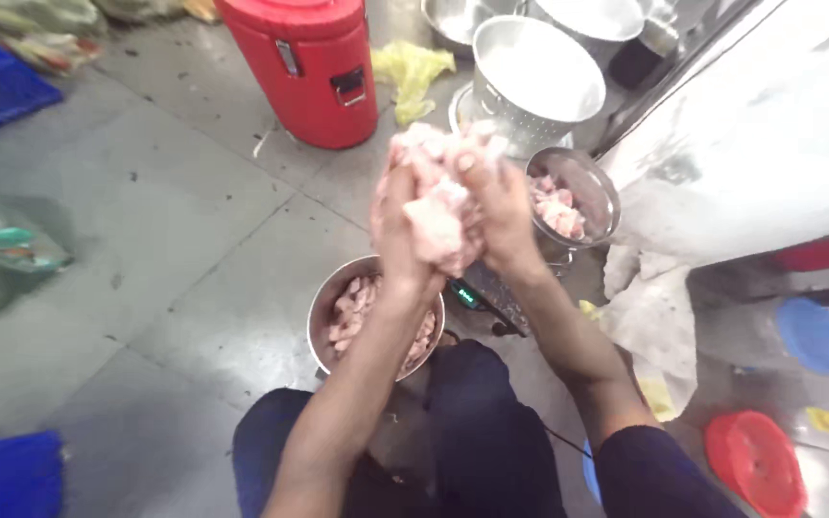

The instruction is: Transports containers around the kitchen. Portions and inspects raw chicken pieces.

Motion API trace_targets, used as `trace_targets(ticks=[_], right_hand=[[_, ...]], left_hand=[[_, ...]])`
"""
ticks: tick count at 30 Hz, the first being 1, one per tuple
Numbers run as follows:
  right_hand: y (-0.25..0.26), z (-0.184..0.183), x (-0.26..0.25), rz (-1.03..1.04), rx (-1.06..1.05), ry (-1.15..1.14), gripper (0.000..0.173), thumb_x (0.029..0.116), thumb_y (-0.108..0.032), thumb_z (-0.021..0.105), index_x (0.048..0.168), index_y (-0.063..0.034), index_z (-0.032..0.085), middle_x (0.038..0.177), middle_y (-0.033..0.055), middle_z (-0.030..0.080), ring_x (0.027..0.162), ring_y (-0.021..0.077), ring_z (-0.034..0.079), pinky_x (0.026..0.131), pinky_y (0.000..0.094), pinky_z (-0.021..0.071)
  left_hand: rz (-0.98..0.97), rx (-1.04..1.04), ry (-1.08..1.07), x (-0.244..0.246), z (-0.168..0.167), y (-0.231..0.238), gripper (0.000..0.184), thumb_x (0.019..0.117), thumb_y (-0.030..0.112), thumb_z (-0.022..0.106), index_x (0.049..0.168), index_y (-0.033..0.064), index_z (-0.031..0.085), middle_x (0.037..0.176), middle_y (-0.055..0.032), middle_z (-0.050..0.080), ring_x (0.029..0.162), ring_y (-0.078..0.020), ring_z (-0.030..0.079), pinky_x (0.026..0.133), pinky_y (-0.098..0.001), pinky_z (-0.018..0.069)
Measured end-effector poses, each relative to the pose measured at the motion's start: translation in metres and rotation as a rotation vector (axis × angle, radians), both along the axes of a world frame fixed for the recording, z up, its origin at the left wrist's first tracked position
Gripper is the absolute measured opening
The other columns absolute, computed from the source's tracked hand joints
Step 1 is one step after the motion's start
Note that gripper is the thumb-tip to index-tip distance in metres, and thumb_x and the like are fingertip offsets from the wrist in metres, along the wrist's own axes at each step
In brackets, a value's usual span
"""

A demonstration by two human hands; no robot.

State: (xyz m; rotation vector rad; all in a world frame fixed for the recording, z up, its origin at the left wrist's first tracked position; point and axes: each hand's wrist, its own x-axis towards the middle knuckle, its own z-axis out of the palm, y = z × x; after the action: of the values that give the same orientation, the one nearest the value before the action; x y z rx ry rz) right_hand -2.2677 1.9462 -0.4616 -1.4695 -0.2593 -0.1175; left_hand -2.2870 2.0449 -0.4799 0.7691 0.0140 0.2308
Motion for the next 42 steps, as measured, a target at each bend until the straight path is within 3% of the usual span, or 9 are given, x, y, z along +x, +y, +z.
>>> trace_targets(ticks=[3,7,14,19,24,26,34,38,42], right_hand=[[-0.064,0.051,0.036,-0.103,0.017,-0.199,0.039,0.1064,-0.035,0.048,0.118,-0.0007,0.06,0.093,0.0074,0.071,0.085,0.0177,0.071,0.079,0.0426,0.0628],[-0.156,0.049,0.087,-0.297,-0.015,-0.118,0.046,0.1094,-0.041,0.041,0.126,-0.0024,0.058,0.101,0.0101,0.071,0.093,0.0212,0.071,0.084,0.0452,0.0618],[-0.269,-0.03,0.095,-0.335,-0.858,0.532,0.048,0.1033,-0.041,0.059,0.138,-0.0075,0.06,0.118,0.0196,0.068,0.093,0.029,0.072,0.081,0.0505,0.0612],[-0.177,-0.059,0.01,-0.222,-0.823,0.124,0.029,0.1039,-0.026,0.058,0.123,-0.0054,0.066,0.103,0.0119,0.072,0.074,0.0184,0.071,0.066,0.0404,0.0623],[-0.018,-0.241,-0.013,0.763,-0.989,0.385,0.06,0.0923,-0.03,0.076,0.144,-0.006,0.057,0.136,0.0202,0.064,0.123,0.0306,0.064,0.107,0.0492,0.0504],[0.029,-0.303,-0.017,0.862,-1.142,0.384,0.072,0.0901,-0.041,0.076,0.151,-0.0102,0.051,0.147,0.0246,0.053,0.134,0.0395,0.054,0.111,0.0578,0.0441],[0.078,-0.393,0.0,0.772,-1.363,0.716,0.096,0.0855,-0.071,0.065,0.162,-0.0221,0.034,0.161,0.0278,0.032,0.136,0.0497,0.047,0.102,0.0701,0.0441],[0.079,-0.402,-0.008,0.811,-1.163,0.776,0.095,0.0884,-0.066,0.066,0.164,-0.0244,0.027,0.147,0.0215,0.056,0.133,0.0409,0.056,0.106,0.0671,0.0447],[0.082,-0.401,-0.004,0.905,-0.987,0.864,0.079,0.0962,-0.056,0.065,0.159,-0.0153,0.039,0.149,0.0214,0.054,0.138,0.0376,0.052,0.113,0.0614,0.0399]], left_hand=[[-0.002,-0.051,-0.519,0.097,-0.013,-0.089,0.04,0.1104,0.024,0.047,0.137,-0.0046,0.054,0.118,-0.0202,0.068,0.103,-0.0278,0.07,0.085,-0.0478,0.0626],[-0.393,0.197,0.013,0.123,0.057,-0.147,0.043,0.1073,0.039,0.052,0.131,0.005,0.063,0.103,-0.014,0.071,0.09,-0.0228,0.07,0.081,-0.0431,0.0605],[-0.87,1.087,0.112,0.121,-0.023,-0.059,0.048,0.1063,0.039,0.055,0.146,0.0129,0.056,0.14,-0.0183,0.061,0.122,-0.0356,0.063,0.099,-0.0595,0.0528],[-0.517,0.842,0.486,0.046,-0.145,0.077,0.041,0.1101,0.028,0.047,0.148,0.0117,0.051,0.135,-0.0151,0.065,0.115,-0.0278,0.067,0.096,-0.0478,0.0558],[-0.091,0.728,1.078,-0.073,-0.288,0.122,0.047,0.1053,0.022,0.055,0.147,0.0009,0.049,0.141,-0.0229,0.057,0.126,-0.0311,0.058,0.105,-0.05,0.0484],[0.072,0.571,1.233,-0.098,-0.318,0.111,0.048,0.1054,0.023,0.053,0.147,0.0008,0.045,0.129,-0.0203,0.061,0.106,-0.0257,0.063,0.089,-0.044,0.0542],[0.075,0.38,1.415,-0.099,-0.369,0.075,0.074,0.1091,0.046,0.044,0.165,0.0136,0.007,0.16,-0.0246,0.036,0.14,-0.0382,0.047,0.107,-0.0595,0.0459],[0.113,0.289,1.485,-0.096,-0.389,0.077,0.079,0.1057,0.054,0.046,0.164,0.0162,0.009,0.155,-0.0256,0.041,0.132,-0.0406,0.052,0.098,-0.0631,0.0506],[0.09,0.156,1.458,-0.088,-0.379,0.077,0.066,0.1069,0.057,0.039,0.151,0.0078,0.04,0.13,-0.022,0.059,0.109,-0.0324,0.061,0.086,-0.054,0.054]])
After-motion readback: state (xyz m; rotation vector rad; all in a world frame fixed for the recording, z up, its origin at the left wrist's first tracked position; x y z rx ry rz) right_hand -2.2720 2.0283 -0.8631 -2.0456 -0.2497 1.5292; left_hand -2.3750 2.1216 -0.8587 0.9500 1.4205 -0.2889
